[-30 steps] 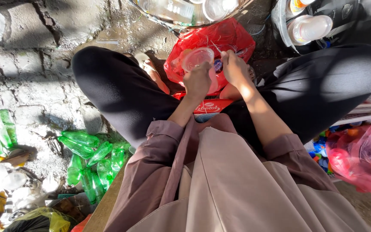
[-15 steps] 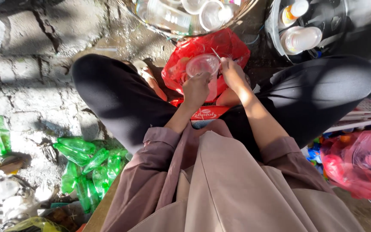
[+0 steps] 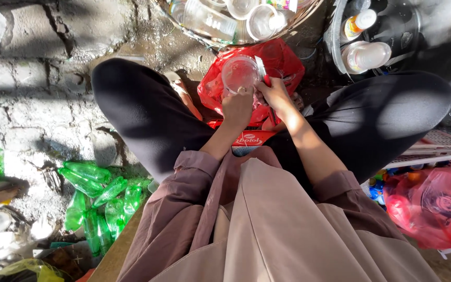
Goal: The person sits on the ground and uses a knife to cut the sides off clear plastic containers. They pick up a container, slice around its circumference, and place the cut pieces into a red plastic bag. This process is repeated for several containers taken from a nearby basket.
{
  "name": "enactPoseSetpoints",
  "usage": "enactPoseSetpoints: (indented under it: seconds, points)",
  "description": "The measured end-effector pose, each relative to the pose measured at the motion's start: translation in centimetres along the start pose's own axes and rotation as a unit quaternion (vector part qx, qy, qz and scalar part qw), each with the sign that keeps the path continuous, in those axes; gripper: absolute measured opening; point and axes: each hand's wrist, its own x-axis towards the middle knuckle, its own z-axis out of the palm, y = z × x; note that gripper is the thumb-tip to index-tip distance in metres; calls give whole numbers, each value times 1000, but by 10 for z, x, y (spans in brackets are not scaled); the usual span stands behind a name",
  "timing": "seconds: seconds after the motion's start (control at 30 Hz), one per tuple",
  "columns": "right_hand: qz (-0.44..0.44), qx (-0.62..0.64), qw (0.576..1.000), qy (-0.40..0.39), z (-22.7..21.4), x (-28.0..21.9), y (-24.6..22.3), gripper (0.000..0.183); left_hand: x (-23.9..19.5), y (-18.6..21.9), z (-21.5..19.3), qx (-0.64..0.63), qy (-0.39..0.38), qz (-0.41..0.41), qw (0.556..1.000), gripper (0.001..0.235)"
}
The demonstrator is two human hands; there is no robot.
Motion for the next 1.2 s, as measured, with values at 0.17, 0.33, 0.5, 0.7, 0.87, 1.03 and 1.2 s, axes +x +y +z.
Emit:
enactPoseSetpoints:
  seconds: [0.17, 0.33, 0.5, 0.7, 0.87, 1.03, 1.2]
  points:
    - [-45, -125, 991, -16, -9, 8, 21, 36, 7, -8, -5, -134, -71, -114, 982, 9]
    - [-77, -267, 960, -44, -12, -32, -13, 43, 15, -14, -37, -308, -51, -180, 933, 19]
    - [-93, -349, 932, -40, -5, -57, -40, 41, 19, -15, -46, -308, -56, -189, 931, 20]
    - [-111, -387, 915, -7, -2, -56, -39, 41, 20, -13, -32, -336, -86, -204, 916, 17]
    - [-117, -416, 902, -7, -2, -45, -26, 41, 16, -10, -11, -241, -99, -163, 951, 15]
    - [31, -427, 903, -35, -25, 10, -2, 46, -1, -3, -20, -236, -92, -49, 966, 18]
    - [-10, -183, 983, -22, -23, -3, -16, 48, 5, -4, -26, -248, -129, -46, 959, 15]
